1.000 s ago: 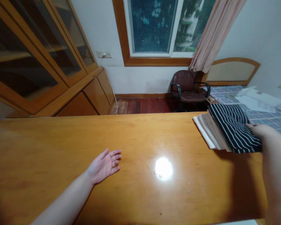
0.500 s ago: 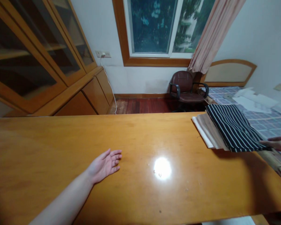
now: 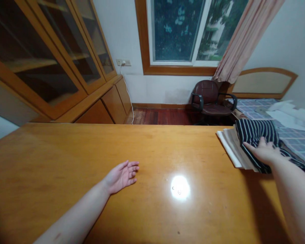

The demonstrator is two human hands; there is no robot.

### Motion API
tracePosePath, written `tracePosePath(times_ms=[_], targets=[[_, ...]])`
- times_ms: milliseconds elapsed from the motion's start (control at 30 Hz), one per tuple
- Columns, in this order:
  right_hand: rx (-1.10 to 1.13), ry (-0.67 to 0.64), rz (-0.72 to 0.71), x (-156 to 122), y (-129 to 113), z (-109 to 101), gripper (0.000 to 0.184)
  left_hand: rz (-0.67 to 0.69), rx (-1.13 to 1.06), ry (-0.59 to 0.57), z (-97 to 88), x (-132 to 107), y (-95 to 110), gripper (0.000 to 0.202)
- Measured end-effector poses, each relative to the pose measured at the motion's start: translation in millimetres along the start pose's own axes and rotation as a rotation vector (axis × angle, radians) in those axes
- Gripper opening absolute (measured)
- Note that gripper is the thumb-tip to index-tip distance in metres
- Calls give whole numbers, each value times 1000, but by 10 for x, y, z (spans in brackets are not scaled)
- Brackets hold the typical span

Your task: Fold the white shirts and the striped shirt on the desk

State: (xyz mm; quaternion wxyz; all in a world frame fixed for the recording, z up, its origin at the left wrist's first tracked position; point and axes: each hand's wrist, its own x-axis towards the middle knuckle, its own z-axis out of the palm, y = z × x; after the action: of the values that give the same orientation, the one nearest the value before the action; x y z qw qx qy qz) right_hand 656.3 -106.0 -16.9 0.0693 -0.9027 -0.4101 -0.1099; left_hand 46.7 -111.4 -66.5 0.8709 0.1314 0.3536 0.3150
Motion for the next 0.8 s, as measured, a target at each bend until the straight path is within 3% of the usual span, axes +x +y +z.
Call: tracePosePath(times_ms=[133, 267, 367, 467, 600, 700, 800], targets=[[102, -116, 129, -115, -27, 64, 106, -4, 17, 2, 0, 6, -4, 29], [110, -111, 97, -145, -14, -98, 94, 31, 64, 60, 12, 27, -43, 24], [23, -10, 105, -240, -160, -263, 84, 100, 198, 143, 56, 50, -113, 20], [61, 18, -92, -554, -561, -297, 74, 204, 380, 247, 111, 102, -195, 18], [452, -259, -424, -1318, -1359, -48, 52, 344, 641, 400, 161, 224, -219, 13], [604, -437, -776, -1832, -1934, 104, 44, 459, 977, 390, 238, 308, -112, 15], [664, -438, -901, -2038, -2359, 75, 40, 640, 1259, 322, 382, 401, 60, 20]])
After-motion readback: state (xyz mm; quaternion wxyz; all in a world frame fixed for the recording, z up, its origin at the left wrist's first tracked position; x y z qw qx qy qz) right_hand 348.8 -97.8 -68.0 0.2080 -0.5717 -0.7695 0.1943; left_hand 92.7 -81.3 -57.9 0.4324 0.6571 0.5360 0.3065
